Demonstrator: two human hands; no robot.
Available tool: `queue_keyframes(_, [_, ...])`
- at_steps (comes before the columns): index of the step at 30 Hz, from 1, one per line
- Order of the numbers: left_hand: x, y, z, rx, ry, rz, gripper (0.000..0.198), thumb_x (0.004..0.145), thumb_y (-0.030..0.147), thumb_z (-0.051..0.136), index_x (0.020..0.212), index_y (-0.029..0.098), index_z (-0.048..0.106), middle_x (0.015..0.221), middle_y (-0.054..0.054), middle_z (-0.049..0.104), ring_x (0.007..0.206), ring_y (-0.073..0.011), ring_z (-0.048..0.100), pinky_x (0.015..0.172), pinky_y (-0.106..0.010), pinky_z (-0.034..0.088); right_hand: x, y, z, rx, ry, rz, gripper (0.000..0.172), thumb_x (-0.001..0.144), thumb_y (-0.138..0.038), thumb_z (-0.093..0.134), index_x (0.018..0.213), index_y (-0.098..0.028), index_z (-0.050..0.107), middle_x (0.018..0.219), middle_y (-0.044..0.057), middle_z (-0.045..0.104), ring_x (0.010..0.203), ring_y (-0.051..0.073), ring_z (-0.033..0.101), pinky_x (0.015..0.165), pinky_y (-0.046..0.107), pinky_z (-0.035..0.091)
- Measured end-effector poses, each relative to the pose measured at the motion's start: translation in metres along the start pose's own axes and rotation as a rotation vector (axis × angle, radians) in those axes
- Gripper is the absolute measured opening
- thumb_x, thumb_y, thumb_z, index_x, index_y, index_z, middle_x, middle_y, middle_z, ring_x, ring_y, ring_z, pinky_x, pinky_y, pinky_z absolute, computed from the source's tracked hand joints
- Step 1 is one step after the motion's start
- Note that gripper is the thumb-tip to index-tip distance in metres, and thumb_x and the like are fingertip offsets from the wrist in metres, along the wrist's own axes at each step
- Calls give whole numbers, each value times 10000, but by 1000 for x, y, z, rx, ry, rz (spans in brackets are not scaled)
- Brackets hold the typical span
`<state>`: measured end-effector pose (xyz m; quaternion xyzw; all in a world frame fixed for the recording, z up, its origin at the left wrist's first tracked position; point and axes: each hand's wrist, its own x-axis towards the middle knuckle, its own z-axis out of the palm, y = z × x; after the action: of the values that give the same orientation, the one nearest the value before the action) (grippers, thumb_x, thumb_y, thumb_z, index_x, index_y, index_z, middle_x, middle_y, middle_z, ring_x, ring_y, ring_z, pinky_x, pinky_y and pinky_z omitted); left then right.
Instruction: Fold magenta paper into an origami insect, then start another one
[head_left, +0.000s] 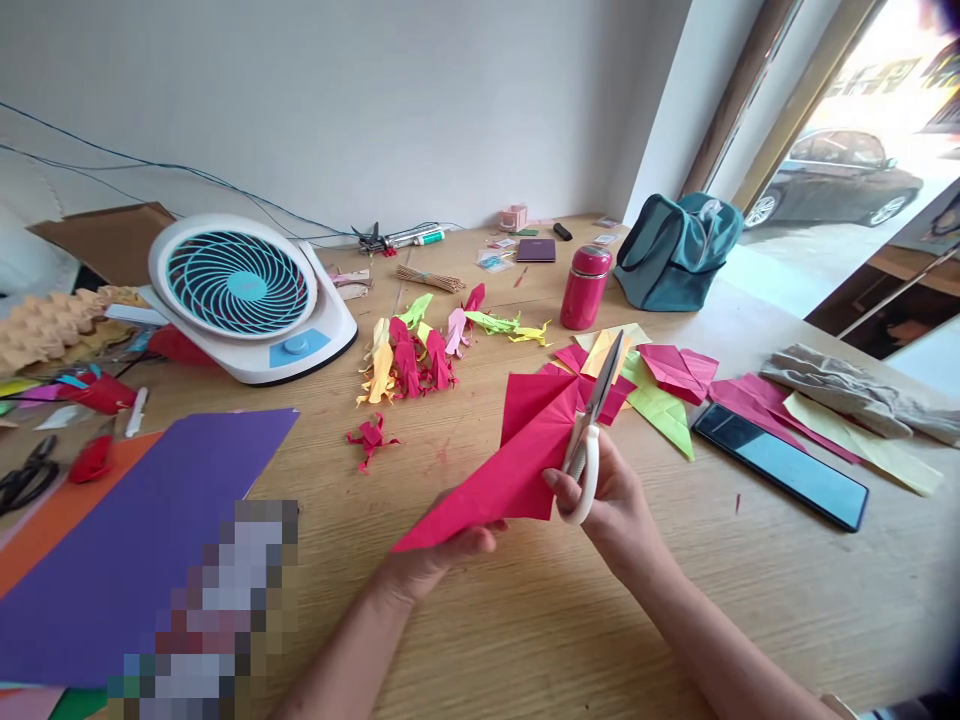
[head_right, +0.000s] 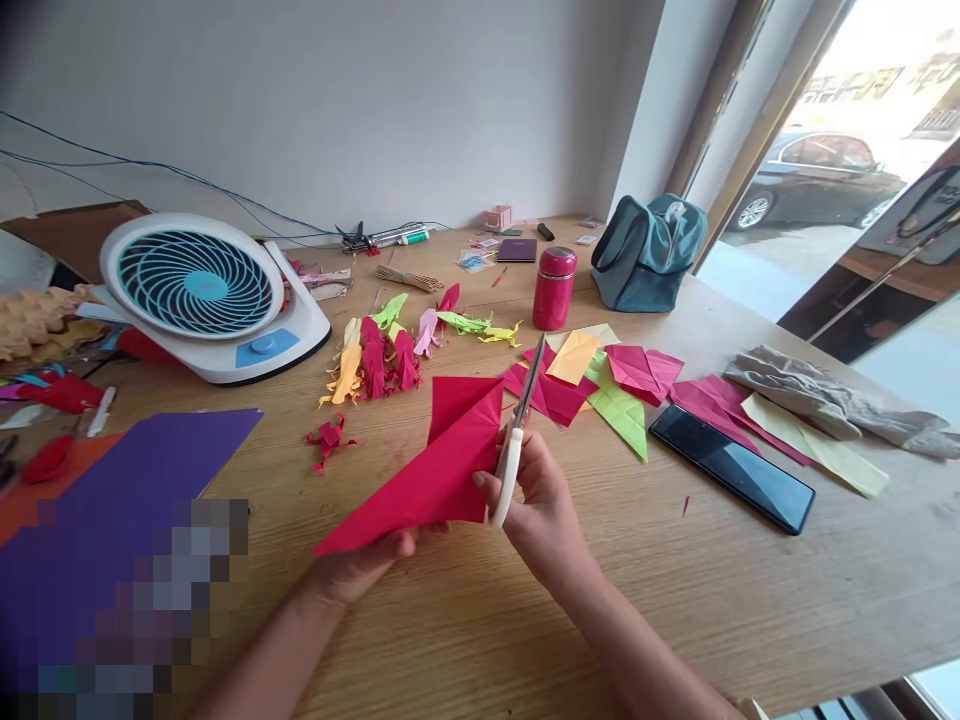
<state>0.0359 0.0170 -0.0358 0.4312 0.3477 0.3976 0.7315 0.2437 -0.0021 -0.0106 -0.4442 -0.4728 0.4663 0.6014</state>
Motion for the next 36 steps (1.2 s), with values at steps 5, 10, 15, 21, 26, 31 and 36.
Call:
queue_keyframes(5, [8,36,-28,-48,-287,53,990,632,650,789,1461,228,449,1444,-170,521,1395,-382,393,1126,-489,333,3,-5,-11,-149,-43,-11,273,828,-293,709,1013,-254,512,806,-42,502,702,123,463,650,240,405])
queue_keyframes(10, [6,39,-10,44,-310,-8,902,652,604,803,1409,223,495,1430,-166,527,1339,-373,464,1068,-438,400,-2,-5,-3,-381,-170,-37,156,845,-216,631,962,-221,528,859,-11,546,743,137,476,677,262,406])
queue_keyframes(15, [4,33,13,146,-120,-17,523,685,367,856,1125,191,633,1166,-109,699,1057,-283,665,859,-331,519,-6,1,6,-539,-211,-129,117,854,-171,557,827,-220,454,745,-37,474,671,121,410,647,253,380])
queue_keyframes(21, [10,25,15,105,55,-7,391,688,292,849,990,168,633,1016,-78,737,933,-216,687,855,-317,527,-7,8,7,-663,-182,-219,157,857,-156,547,817,-228,412,744,-29,483,686,133,436,638,255,365])
queue_keyframes(26, [10,19,19,211,99,8,460,628,280,878,1006,166,642,993,-67,743,907,-220,682,777,-295,534,-10,11,8,-708,-174,-266,148,851,-148,555,850,-230,431,770,-16,529,725,152,480,674,272,378])
queue_keyframes(31, [7,21,18,254,204,-34,395,600,309,886,886,140,673,852,-56,748,745,-194,668,680,-286,528,-12,8,9,-667,-155,-257,114,853,-168,579,892,-225,489,779,-13,547,723,153,486,693,281,394])
queue_keyframes(36, [4,29,10,67,193,-40,351,617,307,886,853,146,681,804,-26,743,712,-172,668,707,-294,538,-11,-5,3,-519,-176,-102,178,862,-331,648,955,-216,550,825,2,571,780,167,511,727,292,406])
